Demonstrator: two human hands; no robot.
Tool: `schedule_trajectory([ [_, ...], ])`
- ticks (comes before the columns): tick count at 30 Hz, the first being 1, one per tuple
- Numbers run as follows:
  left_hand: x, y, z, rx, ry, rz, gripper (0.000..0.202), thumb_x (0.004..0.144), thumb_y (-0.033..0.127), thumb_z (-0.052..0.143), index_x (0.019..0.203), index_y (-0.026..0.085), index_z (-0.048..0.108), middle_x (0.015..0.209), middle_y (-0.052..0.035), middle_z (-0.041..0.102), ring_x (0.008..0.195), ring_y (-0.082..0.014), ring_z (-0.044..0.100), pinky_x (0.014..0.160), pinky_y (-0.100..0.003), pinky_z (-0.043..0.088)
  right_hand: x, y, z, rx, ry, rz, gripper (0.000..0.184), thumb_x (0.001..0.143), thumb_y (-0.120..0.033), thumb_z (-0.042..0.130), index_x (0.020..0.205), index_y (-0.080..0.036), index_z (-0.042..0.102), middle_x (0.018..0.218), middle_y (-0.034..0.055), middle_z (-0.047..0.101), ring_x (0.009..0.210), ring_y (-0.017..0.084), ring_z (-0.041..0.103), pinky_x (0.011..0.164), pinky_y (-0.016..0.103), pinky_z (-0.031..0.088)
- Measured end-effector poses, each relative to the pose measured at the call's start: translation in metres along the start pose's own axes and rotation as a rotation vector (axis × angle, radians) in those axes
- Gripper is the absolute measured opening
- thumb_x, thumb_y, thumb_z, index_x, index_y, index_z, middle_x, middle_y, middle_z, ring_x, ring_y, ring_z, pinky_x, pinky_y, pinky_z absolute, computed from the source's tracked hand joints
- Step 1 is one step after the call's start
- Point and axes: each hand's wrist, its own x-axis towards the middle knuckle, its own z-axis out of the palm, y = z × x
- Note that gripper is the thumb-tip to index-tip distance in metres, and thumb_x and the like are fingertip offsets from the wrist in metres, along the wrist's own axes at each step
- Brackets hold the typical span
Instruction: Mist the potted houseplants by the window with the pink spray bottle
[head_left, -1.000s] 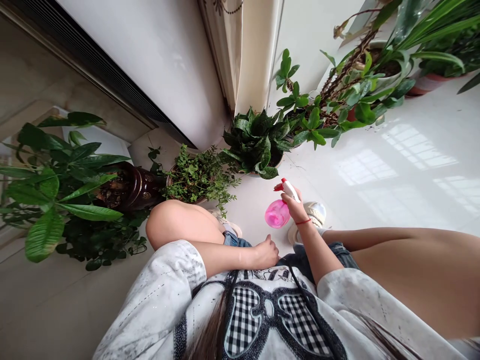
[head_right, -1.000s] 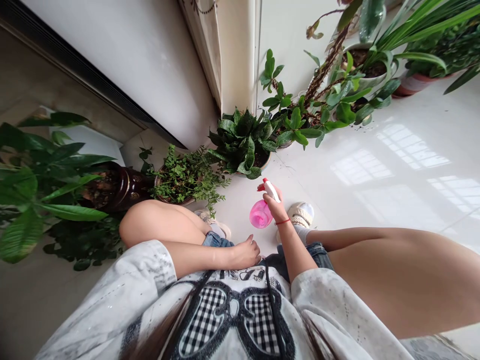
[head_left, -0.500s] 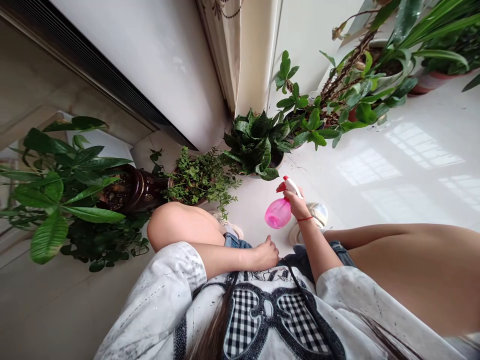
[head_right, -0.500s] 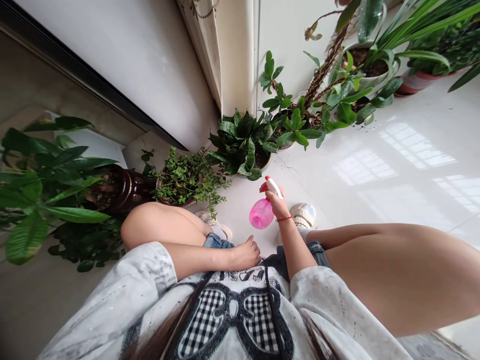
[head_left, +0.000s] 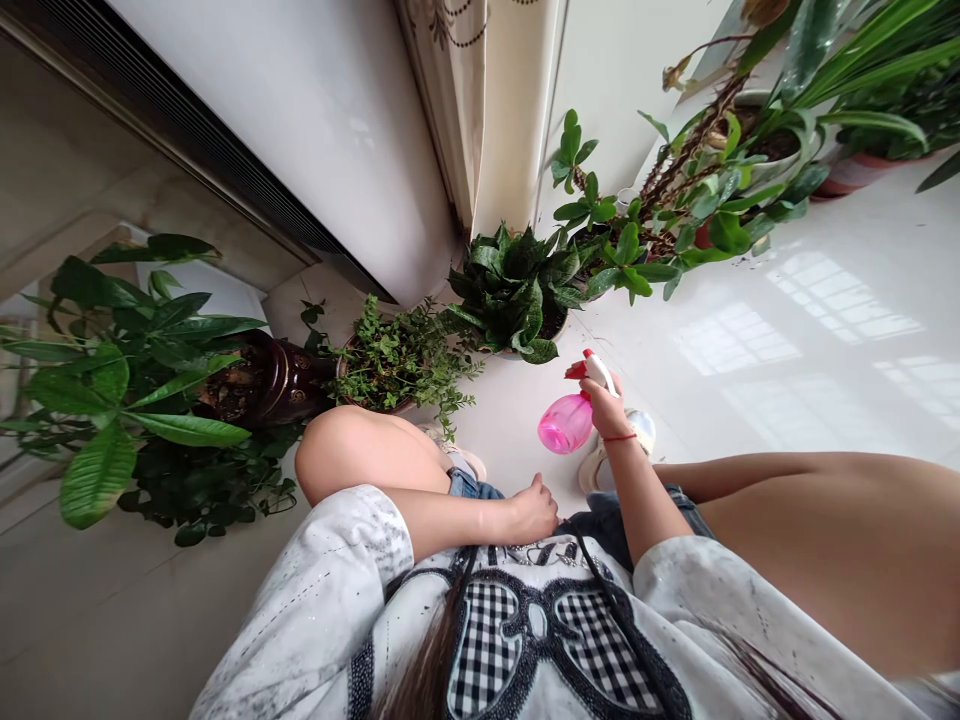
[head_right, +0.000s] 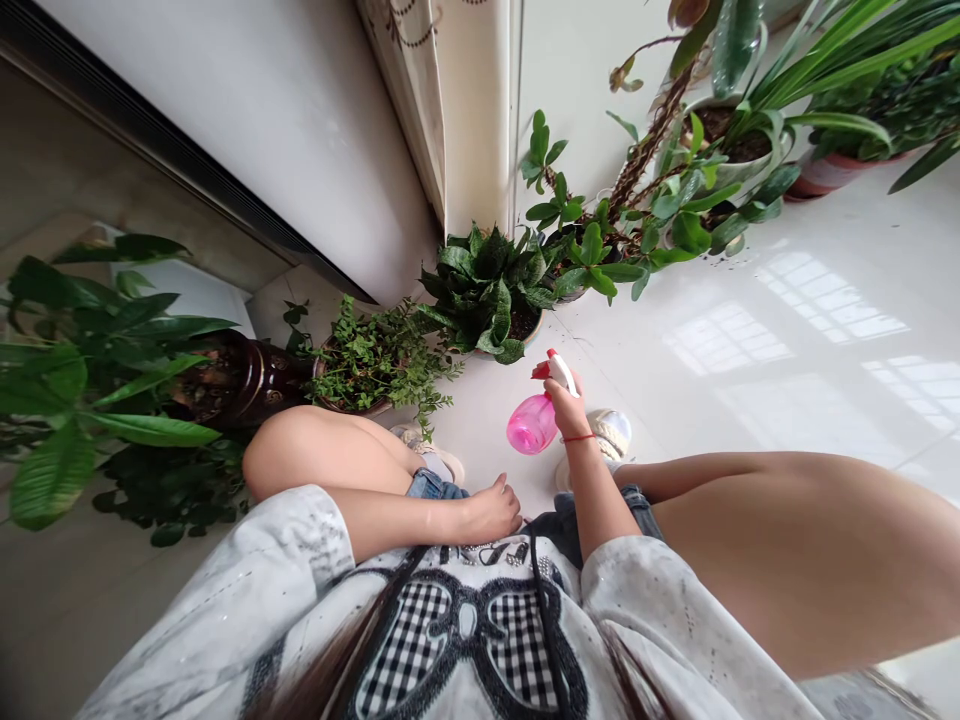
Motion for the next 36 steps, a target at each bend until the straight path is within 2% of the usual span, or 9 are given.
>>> schedule_trajectory([
  [3, 0.000, 0.000, -0.001, -0.001, -0.006, -0.005, 0.039, 0.105, 0.024, 0.039, 0.116, 0.016, 0.075, 0.111, -0.0137, 0.078, 0.101, -0.0288, 0.071, 0.107, -0.058, 0.044, 0.001, 0.000, -0.001, -0.002, -0.010, -0.031, 0.033, 0.065, -0.028, 0.059, 0.094, -0.024, 0.072, 0.101, 0.0044, 0.074, 0.104, 0.026, 0.065, 0.067, 0.032, 0.043],
  [8, 0.000, 0.001, 0.002, 0.020, 0.024, -0.002, 0.035, 0.103, 0.023, 0.044, 0.115, 0.016, 0.076, 0.110, -0.0136, 0.078, 0.099, -0.0295, 0.072, 0.105, -0.058, 0.045, 0.006, 0.003, 0.001, -0.010, 0.006, -0.040, 0.021, 0.064, -0.026, 0.057, 0.080, -0.024, 0.070, 0.092, 0.0032, 0.073, 0.100, 0.025, 0.065, 0.070, 0.032, 0.046],
  [13, 0.001, 0.001, 0.006, 0.005, 0.066, -0.004, 0.031, 0.102, 0.024, 0.048, 0.110, 0.017, 0.077, 0.104, -0.0131, 0.078, 0.096, -0.0293, 0.072, 0.103, -0.057, 0.046, 0.012, 0.006, 0.002, 0.067, 0.038, -0.063, 0.040, 0.063, -0.027, 0.058, 0.101, -0.025, 0.071, 0.095, 0.0015, 0.075, 0.098, 0.025, 0.068, 0.073, 0.034, 0.048],
  [15, 0.001, 0.000, 0.007, -0.001, 0.081, -0.007, 0.030, 0.102, 0.024, 0.049, 0.109, 0.017, 0.077, 0.102, -0.0130, 0.078, 0.095, -0.0290, 0.072, 0.102, -0.057, 0.046, 0.014, 0.004, 0.002, 0.074, 0.051, -0.063, 0.044, 0.062, -0.026, 0.058, 0.104, -0.025, 0.070, 0.094, 0.0018, 0.075, 0.097, 0.025, 0.069, 0.073, 0.035, 0.049],
  [19, 0.001, 0.000, 0.008, -0.010, 0.108, -0.003, 0.026, 0.100, 0.025, 0.053, 0.108, 0.018, 0.077, 0.099, -0.0127, 0.078, 0.092, -0.0284, 0.072, 0.100, -0.055, 0.046, 0.019, -0.001, 0.002, 0.028, 0.088, -0.054, 0.039, 0.063, -0.028, 0.058, 0.100, -0.025, 0.069, 0.085, 0.0012, 0.072, 0.093, 0.026, 0.069, 0.074, 0.037, 0.051],
  [24, 0.003, 0.000, 0.007, -0.011, 0.076, -0.008, 0.027, 0.101, 0.025, 0.052, 0.109, 0.018, 0.077, 0.101, -0.0129, 0.078, 0.095, -0.0292, 0.072, 0.101, -0.056, 0.045, 0.029, -0.003, 0.003, 0.103, 0.080, -0.083, 0.033, 0.063, -0.028, 0.061, 0.095, -0.025, 0.069, 0.089, 0.0009, 0.071, 0.093, 0.026, 0.072, 0.081, 0.039, 0.055],
  [27, 0.003, -0.001, 0.005, -0.006, 0.037, -0.002, 0.031, 0.103, 0.025, 0.047, 0.112, 0.018, 0.076, 0.103, -0.0124, 0.079, 0.096, -0.0295, 0.072, 0.102, -0.057, 0.045, 0.036, -0.001, 0.000, 0.096, 0.142, -0.062, 0.028, 0.061, -0.028, 0.061, 0.088, -0.024, 0.069, 0.084, 0.0003, 0.069, 0.088, 0.025, 0.071, 0.076, 0.038, 0.054],
  [30, 0.003, -0.002, 0.006, -0.010, 0.049, -0.002, 0.030, 0.102, 0.026, 0.049, 0.111, 0.018, 0.077, 0.103, -0.0128, 0.078, 0.094, -0.0287, 0.072, 0.101, -0.055, 0.045, 0.042, 0.000, -0.002, 0.073, 0.175, -0.050, 0.022, 0.061, -0.030, 0.062, 0.082, -0.024, 0.068, 0.078, -0.0003, 0.068, 0.084, 0.023, 0.070, 0.071, 0.036, 0.053],
  [36, 0.004, -0.003, 0.008, -0.026, 0.032, 0.016, 0.024, 0.098, 0.024, 0.056, 0.107, 0.019, 0.078, 0.100, -0.0130, 0.078, 0.095, -0.0292, 0.071, 0.098, -0.054, 0.046, 0.049, -0.005, -0.001, 0.125, 0.174, -0.039, 0.044, 0.061, -0.030, 0.063, 0.104, -0.025, 0.072, 0.085, -0.0009, 0.070, 0.089, 0.024, 0.071, 0.069, 0.034, 0.053],
])
